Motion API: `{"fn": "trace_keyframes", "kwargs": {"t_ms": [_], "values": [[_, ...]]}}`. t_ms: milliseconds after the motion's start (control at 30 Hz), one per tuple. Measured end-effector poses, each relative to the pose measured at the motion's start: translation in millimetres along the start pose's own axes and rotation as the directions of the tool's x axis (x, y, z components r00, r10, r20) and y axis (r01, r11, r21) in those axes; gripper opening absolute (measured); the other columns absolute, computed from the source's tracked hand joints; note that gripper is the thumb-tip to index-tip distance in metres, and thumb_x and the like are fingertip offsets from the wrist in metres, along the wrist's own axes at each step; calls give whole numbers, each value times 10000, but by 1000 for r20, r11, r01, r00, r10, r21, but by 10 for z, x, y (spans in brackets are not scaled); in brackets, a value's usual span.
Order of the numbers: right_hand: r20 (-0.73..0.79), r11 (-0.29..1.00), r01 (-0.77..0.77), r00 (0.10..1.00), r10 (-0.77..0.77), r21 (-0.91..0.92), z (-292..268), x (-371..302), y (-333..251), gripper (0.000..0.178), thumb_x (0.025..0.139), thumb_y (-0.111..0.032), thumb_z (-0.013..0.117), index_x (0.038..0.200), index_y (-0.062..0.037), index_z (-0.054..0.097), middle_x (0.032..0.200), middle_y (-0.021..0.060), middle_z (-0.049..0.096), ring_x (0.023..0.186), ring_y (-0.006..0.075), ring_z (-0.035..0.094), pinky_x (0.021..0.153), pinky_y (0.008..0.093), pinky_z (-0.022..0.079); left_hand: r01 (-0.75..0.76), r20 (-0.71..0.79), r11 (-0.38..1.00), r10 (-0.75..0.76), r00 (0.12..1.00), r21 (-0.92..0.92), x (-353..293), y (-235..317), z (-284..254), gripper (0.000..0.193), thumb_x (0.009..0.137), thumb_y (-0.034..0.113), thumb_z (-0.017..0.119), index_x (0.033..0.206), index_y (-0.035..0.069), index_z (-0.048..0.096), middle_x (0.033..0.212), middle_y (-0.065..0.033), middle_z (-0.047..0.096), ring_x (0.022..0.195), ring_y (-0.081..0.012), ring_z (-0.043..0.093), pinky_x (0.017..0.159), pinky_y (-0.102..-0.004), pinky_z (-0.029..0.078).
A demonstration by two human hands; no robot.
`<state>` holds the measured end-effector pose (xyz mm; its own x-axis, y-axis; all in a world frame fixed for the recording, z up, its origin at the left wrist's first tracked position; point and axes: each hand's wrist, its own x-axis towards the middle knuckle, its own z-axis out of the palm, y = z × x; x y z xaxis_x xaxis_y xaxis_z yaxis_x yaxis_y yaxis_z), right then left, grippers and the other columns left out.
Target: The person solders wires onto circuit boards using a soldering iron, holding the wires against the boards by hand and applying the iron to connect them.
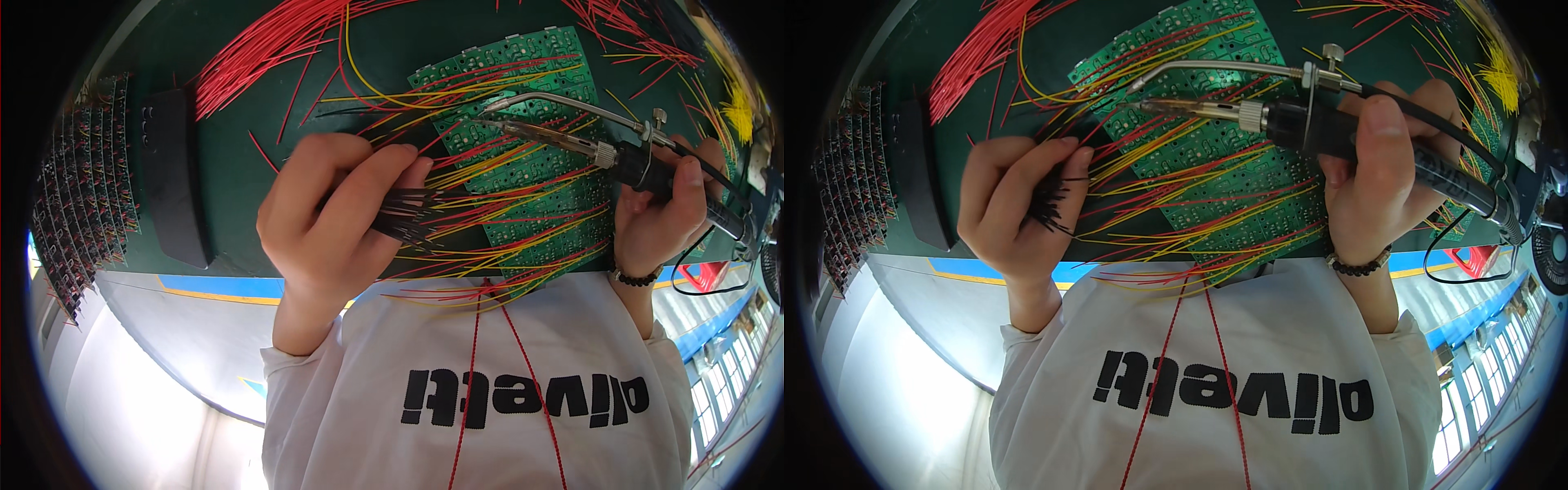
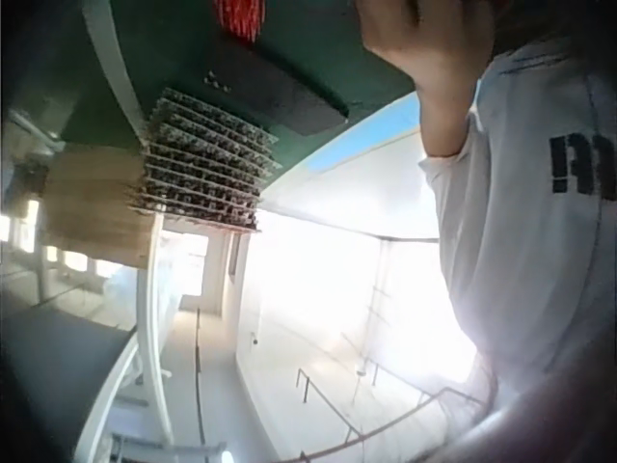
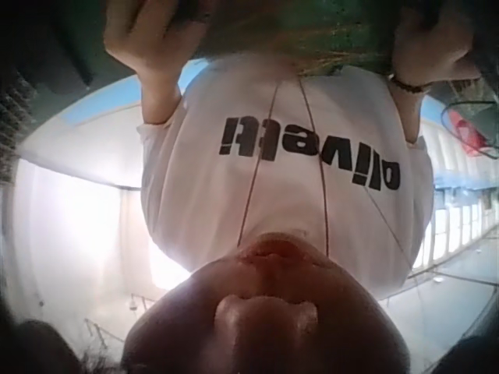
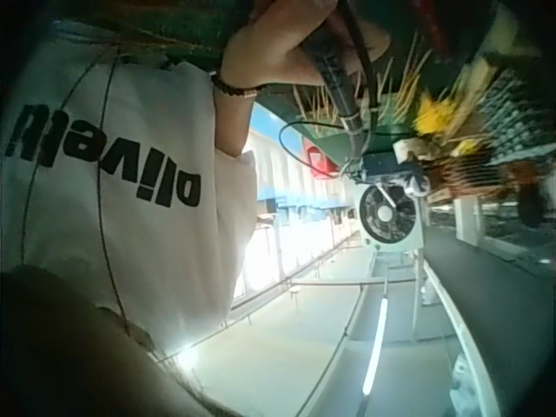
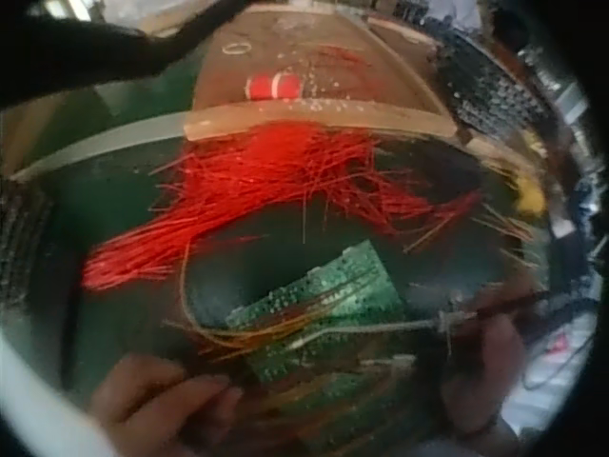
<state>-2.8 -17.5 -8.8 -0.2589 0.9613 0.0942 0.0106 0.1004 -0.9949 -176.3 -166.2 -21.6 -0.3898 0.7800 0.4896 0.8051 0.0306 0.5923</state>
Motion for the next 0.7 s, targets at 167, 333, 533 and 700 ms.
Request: {"fn": "trace_keyframes", "kwargs": {"t_ms": [167,333,533,700], "values": [[278,696,511,859,-429,-505,-206,58,196,180,733,-126,550,792,22,467,733,79,490,491,83,420,373,190,350,58,-5,997,-58,998,-52,23,-11,67,184,583,-44,730,732,-9,629,711,-76,580,601,-135,549,491,-214,417],[53,986,77,996,-70,-147,-106,27,109,211,715,-137,569,794,21,453,771,89,492,498,83,418,357,181,332,-2,-14,999,2,1000,-52,10,-52,104,254,511,-63,651,754,-6,608,675,-56,562,529,-149,548,436,-225,422],[24,994,-36,999,39,-107,62,5,-53,206,731,-153,572,789,10,459,639,80,506,435,87,424,340,189,332,14,0,997,-14,1000,-72,-7,-70,120,303,479,-89,585,771,-12,610,667,-54,561,534,-155,555,439,-227,429],[-19,985,69,997,-73,-160,55,30,36,185,737,-141,571,769,-10,445,590,86,518,383,86,401,323,192,314,9,23,998,-8,1000,-69,5,-51,90,328,460,-83,573,778,-11,609,680,-55,563,547,-159,561,448,-230,435]]}}
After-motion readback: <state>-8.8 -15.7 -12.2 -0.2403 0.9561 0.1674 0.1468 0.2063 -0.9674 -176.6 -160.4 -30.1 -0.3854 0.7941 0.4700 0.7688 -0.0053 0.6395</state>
